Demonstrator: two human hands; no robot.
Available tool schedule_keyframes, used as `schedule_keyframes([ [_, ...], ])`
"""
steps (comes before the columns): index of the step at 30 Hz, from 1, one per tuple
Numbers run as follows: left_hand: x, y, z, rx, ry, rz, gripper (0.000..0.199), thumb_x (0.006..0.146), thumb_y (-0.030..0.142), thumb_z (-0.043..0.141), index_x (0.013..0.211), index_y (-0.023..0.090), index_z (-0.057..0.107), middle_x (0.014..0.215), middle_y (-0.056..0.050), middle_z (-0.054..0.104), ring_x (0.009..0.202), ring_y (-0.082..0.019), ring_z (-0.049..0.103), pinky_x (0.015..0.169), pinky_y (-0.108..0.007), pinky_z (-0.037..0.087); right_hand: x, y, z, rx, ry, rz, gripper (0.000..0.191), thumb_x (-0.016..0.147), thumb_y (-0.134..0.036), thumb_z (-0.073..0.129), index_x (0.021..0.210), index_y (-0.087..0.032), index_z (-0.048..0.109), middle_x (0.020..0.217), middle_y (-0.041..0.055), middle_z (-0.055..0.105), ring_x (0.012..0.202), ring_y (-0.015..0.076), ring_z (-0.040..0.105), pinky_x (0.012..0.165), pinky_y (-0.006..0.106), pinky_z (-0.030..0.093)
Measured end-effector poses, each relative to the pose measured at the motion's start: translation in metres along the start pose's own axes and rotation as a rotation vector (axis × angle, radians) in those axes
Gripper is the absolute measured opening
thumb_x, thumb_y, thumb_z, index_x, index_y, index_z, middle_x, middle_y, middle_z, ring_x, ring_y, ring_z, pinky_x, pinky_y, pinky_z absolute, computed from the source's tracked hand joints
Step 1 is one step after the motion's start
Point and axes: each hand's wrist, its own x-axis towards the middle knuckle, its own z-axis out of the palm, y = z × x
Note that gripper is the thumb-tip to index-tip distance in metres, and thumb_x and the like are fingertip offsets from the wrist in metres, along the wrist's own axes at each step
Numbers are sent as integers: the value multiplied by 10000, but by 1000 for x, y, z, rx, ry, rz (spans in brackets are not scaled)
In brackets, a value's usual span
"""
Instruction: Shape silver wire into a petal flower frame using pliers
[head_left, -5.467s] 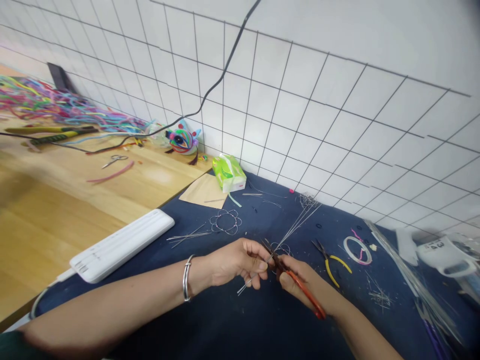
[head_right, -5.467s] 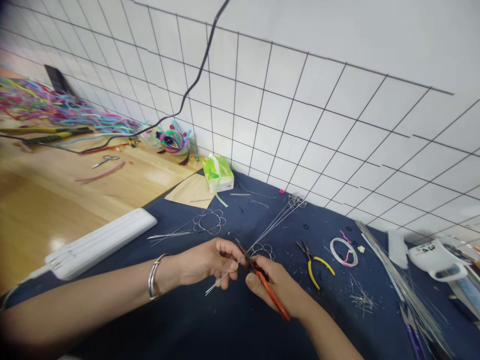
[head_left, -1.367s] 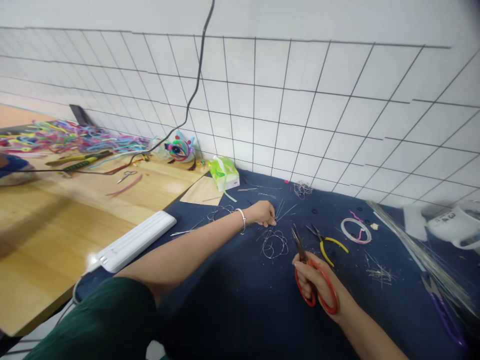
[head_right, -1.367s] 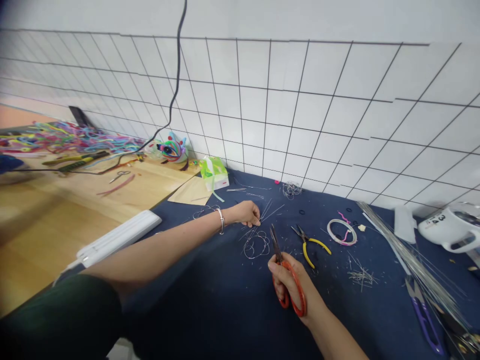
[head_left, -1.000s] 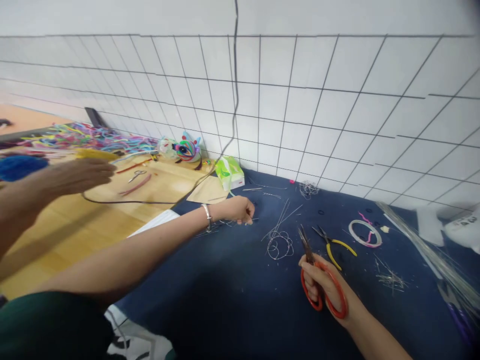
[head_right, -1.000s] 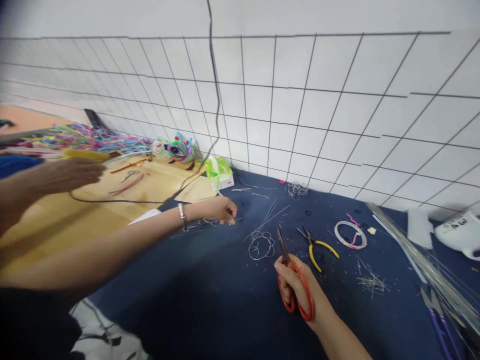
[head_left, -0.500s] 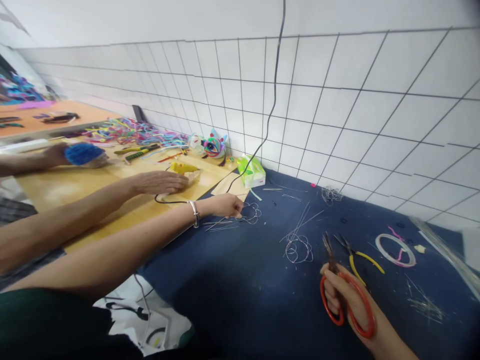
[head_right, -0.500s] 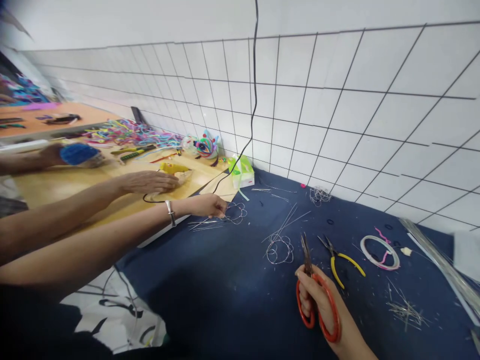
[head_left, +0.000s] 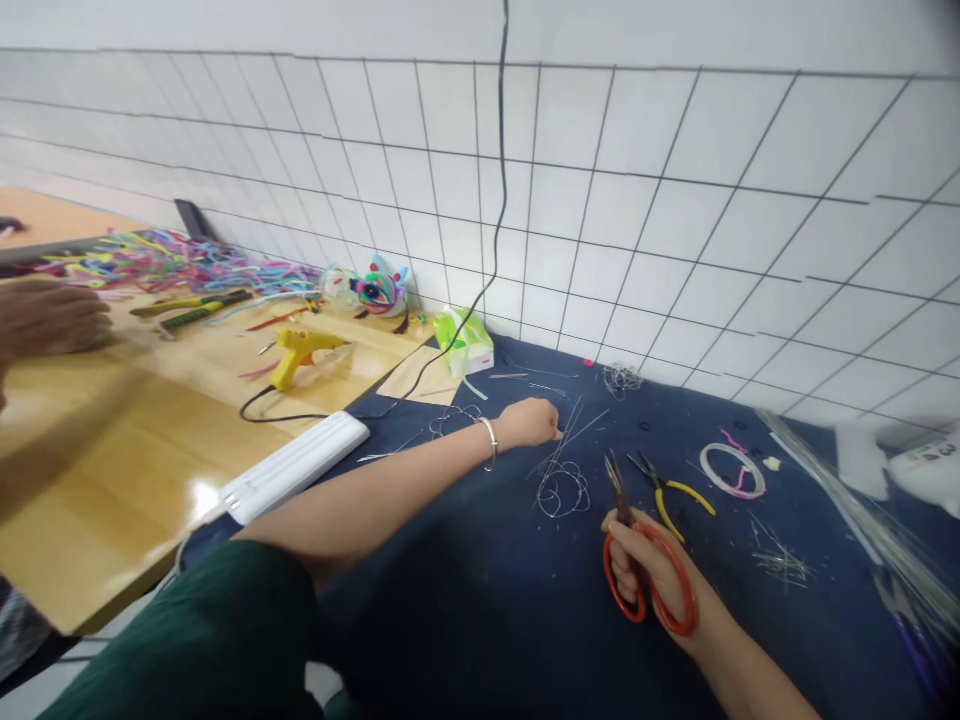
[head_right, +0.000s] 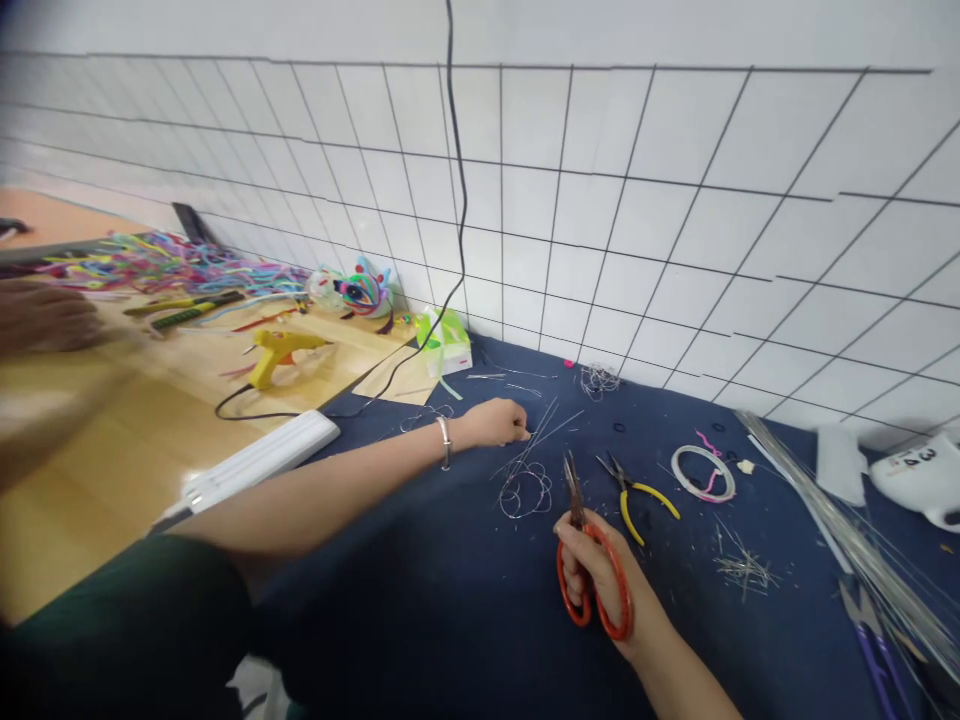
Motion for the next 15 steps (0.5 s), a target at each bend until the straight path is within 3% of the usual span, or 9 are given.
schedule_keyframes([
  [8,14,3,15,47,-80,-8,319,663,466,599,588,157,619,547,-43,619,512,-142,566,516,-218,379,0,-4,-2,23,-20,11,207,817,-398,507,860,-200,467,560,-63,429,413,61,356,401,198,336],
  [11,16,5,19,43,-73,-9,249,574,402,688,589,161,630,519,-40,605,548,-161,571,534,-227,382,1,-3,-2,28,-6,22,227,802,-414,520,859,-200,469,550,-66,424,410,62,354,399,194,334],
  [15,19,8,23,-32,-130,5,153,584,290,681,563,146,634,493,-27,600,477,-137,560,499,-216,388,2,0,-3,26,1,12,241,796,-421,523,864,-195,475,545,-65,419,409,63,357,394,194,335],
])
